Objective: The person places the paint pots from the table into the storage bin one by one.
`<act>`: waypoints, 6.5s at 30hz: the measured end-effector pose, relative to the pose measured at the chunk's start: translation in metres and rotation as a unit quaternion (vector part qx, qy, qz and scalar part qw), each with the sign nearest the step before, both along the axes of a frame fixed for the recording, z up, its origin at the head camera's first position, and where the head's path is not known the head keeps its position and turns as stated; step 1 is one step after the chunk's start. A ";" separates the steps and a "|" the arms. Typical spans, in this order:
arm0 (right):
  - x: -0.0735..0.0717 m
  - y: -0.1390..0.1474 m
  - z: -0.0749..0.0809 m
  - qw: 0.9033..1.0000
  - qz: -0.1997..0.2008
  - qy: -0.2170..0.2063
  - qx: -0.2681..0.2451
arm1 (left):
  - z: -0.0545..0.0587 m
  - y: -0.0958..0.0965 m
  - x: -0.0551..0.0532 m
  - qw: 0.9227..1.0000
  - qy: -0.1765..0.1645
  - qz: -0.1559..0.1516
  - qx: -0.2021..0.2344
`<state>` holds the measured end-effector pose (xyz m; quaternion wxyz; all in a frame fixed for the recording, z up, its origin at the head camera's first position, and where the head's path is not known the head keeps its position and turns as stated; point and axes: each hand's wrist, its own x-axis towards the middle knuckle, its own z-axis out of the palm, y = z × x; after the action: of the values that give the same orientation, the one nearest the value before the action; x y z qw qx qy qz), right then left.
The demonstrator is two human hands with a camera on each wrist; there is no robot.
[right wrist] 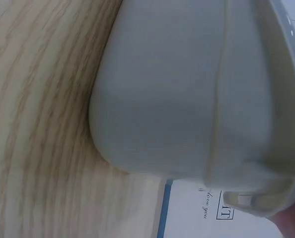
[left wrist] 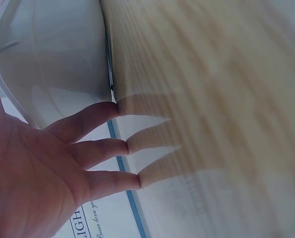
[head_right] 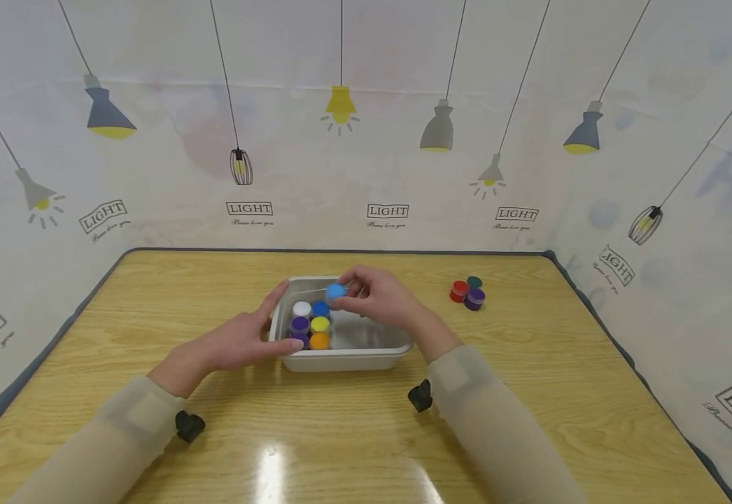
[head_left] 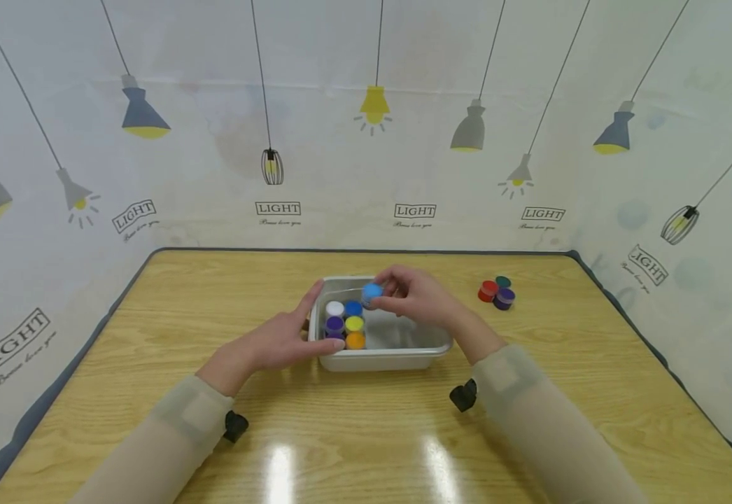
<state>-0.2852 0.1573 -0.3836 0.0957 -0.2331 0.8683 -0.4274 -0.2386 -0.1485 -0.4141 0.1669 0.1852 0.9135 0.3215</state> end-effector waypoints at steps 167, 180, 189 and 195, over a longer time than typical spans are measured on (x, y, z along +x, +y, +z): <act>0.021 0.199 -0.014 0.981 -0.171 0.009 0.094 | 0.003 0.000 0.001 1.000 -0.012 -0.002 -0.010; 0.035 0.129 0.021 0.990 -0.101 0.076 0.056 | 0.005 0.000 0.002 1.000 -0.009 -0.002 -0.011; 0.029 0.082 0.020 0.996 -0.038 0.076 0.020 | 0.003 0.000 0.001 1.000 -0.007 -0.001 -0.010; 0.022 0.054 0.014 0.998 -0.014 0.058 0.019 | 0.004 0.001 0.001 1.000 -0.006 -0.001 -0.011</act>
<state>-0.2630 0.2118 -0.3699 0.0435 -0.2438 0.8835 -0.3977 -0.2377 -0.1474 -0.4103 0.1752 0.1826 0.9156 0.3125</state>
